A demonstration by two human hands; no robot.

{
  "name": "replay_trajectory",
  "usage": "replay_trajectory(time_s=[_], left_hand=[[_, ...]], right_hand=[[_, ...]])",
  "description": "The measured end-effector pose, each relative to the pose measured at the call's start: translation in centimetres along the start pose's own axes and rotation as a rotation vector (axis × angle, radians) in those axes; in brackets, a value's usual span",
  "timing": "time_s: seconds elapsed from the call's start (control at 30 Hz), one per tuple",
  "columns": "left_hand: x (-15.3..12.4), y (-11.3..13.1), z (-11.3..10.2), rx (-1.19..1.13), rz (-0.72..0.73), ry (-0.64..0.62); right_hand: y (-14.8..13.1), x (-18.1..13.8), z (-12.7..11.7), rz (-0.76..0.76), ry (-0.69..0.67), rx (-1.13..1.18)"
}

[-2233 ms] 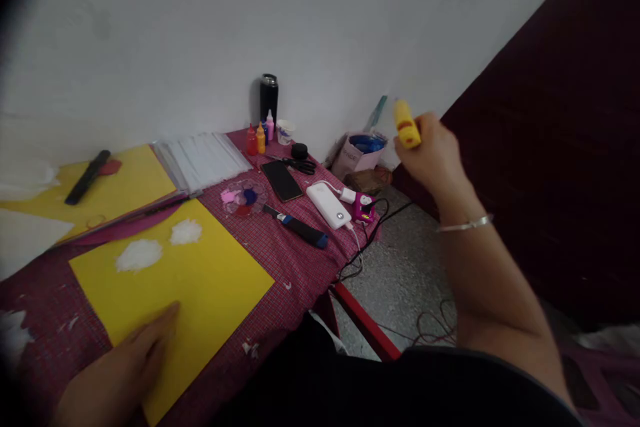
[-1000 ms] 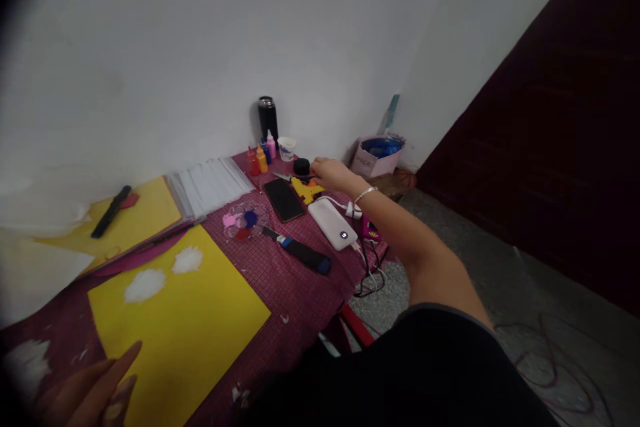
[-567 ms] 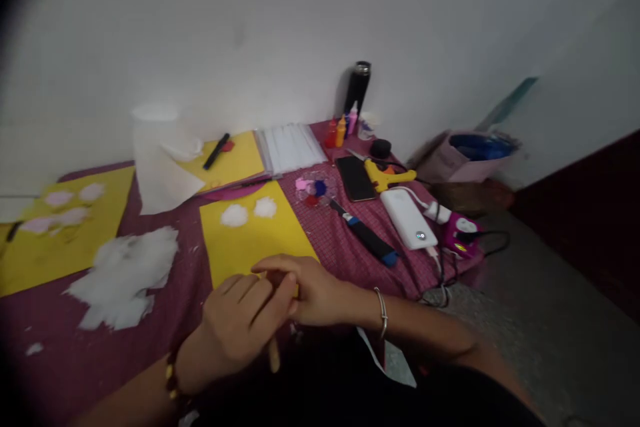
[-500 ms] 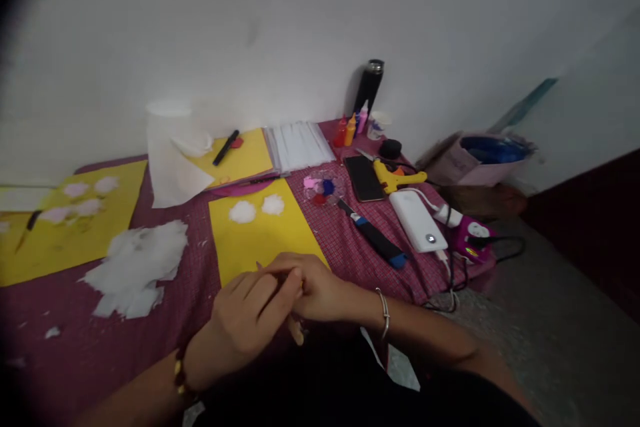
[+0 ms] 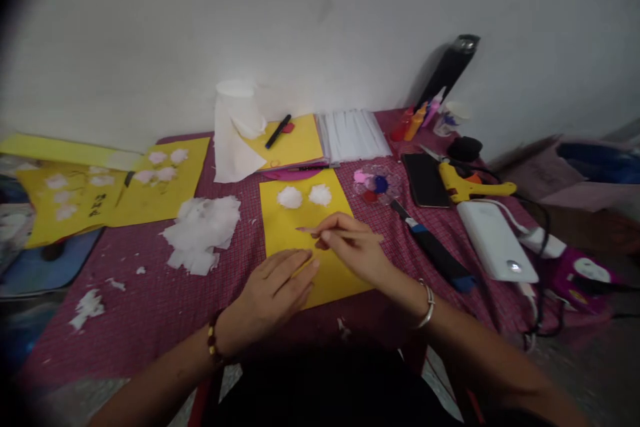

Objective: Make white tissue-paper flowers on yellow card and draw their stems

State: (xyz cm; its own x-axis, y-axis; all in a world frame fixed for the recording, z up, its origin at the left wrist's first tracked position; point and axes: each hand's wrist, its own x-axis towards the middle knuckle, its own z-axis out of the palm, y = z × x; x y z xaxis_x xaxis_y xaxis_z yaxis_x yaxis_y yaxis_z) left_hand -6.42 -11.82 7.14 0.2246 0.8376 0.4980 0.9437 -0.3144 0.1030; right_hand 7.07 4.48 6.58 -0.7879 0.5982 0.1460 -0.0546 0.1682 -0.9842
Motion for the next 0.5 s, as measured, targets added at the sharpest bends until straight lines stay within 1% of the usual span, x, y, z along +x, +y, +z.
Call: replay_trajectory(time_s=[0.1, 0.17, 0.27, 0.33, 0.4, 0.43, 0.5], left_hand=[[-3.5, -2.2, -0.9, 0.025, -0.114, -0.146], [-6.3, -3.6, -1.9, 0.082, -0.279, -0.163], [-10.3, -4.8, -3.4, 0.203, -0.539, -0.124], [-12.3, -5.2, -4.0, 0.286, -0.709, -0.055], [-13.4, -5.5, -4.0, 0.345, -0.844, 0.001], [-13.7, -5.6, -3.8, 0.361, -0.897, 0.009], [-13.9, -6.0, -3.3, 0.359, -0.979, -0.023]], right_hand=[[1.2, 1.7, -1.0, 0.092, 0.109, 0.166], [2.1, 2.3, -1.6, 0.125, 0.159, 0.276], [3.1, 2.5, -2.1, 0.189, 0.172, 0.344], [3.5, 2.3, -2.1, 0.228, 0.168, 0.35], [3.6, 2.2, -2.0, 0.256, 0.172, 0.352], [3.7, 2.2, -2.0, 0.264, 0.178, 0.353], [3.9, 2.2, -1.9, 0.28, 0.187, 0.351]])
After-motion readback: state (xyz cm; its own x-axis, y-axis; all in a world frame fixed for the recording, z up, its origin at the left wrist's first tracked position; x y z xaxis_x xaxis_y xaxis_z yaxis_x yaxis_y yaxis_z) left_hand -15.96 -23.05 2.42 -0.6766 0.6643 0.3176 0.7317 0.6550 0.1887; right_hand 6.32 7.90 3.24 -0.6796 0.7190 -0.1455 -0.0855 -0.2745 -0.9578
